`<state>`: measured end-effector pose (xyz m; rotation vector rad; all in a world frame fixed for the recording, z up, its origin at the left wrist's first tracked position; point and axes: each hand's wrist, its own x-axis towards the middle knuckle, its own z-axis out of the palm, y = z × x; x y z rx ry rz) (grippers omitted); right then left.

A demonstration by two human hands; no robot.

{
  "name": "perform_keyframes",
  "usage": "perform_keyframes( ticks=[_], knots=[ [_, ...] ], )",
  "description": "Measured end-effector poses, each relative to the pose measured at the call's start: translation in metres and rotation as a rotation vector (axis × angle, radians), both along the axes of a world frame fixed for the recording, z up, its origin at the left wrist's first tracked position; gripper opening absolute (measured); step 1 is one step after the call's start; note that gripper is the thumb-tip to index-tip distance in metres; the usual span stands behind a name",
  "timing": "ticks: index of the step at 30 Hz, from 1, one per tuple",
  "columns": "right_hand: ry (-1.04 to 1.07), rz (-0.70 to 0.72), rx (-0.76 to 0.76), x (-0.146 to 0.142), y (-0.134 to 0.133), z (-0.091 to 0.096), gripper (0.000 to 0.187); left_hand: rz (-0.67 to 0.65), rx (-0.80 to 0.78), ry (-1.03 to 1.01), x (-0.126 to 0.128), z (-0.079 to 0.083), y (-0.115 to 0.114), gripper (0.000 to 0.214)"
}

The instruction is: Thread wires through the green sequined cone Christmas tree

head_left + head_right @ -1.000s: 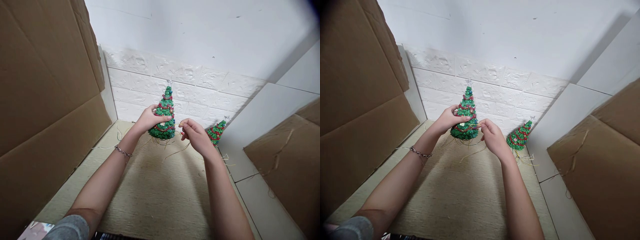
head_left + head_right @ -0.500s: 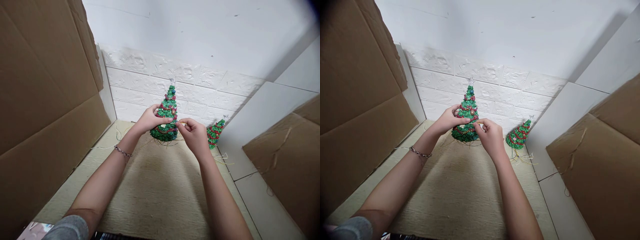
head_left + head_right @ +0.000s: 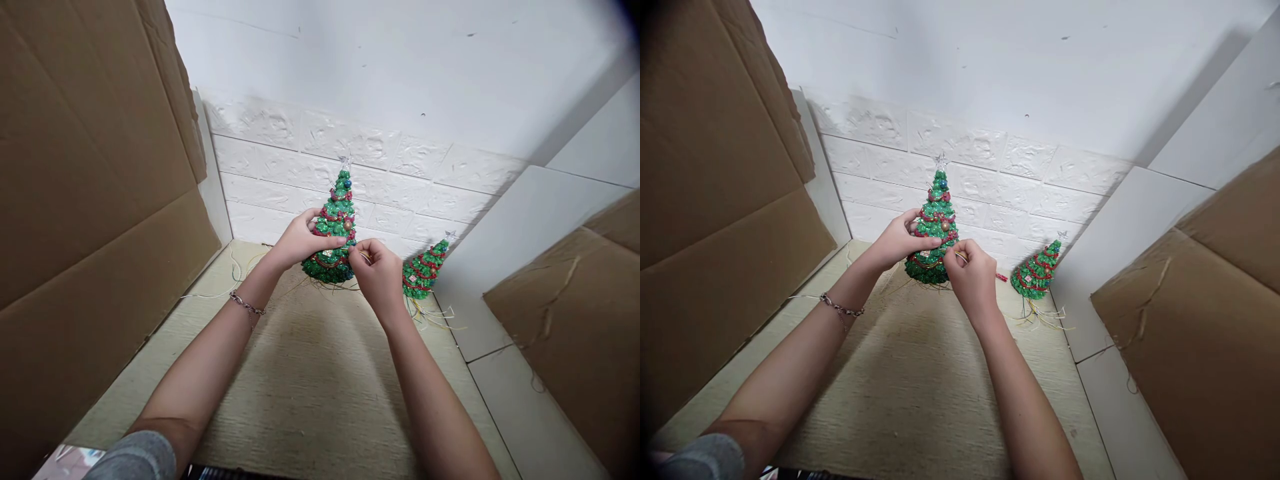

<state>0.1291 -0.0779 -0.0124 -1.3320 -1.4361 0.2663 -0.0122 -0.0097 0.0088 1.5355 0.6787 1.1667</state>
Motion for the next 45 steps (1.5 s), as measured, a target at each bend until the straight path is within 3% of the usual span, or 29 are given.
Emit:
perform_keyframes(
  ticks=[13,31,40,45],
  knots=[
    [-0.025,-0.083,0.073,-0.0029,0.0031,-0.0039,0.01,0.043,0.005,0.033,0.003,-0.0023,0.0008,0.068],
    [-0.131,-0.026,0.183,-0.0012,0.0073,-0.0076,0.015,0.067,-0.103,-0.081,0.0053,-0.0058,0.0026,0.067],
    [-0.195,-0.116,0.242,-0.001,0.0059,-0.0063,0.015,0.057,-0.011,-0.03,0.0071,-0.0068,0.0016,0.068],
    [-0.354,-0.018,0.34,0.0056,0.0075,-0.0071,0.017,0.072,-0.037,-0.045,0.0055,-0.0062,0.0024,0.066]
  ],
)
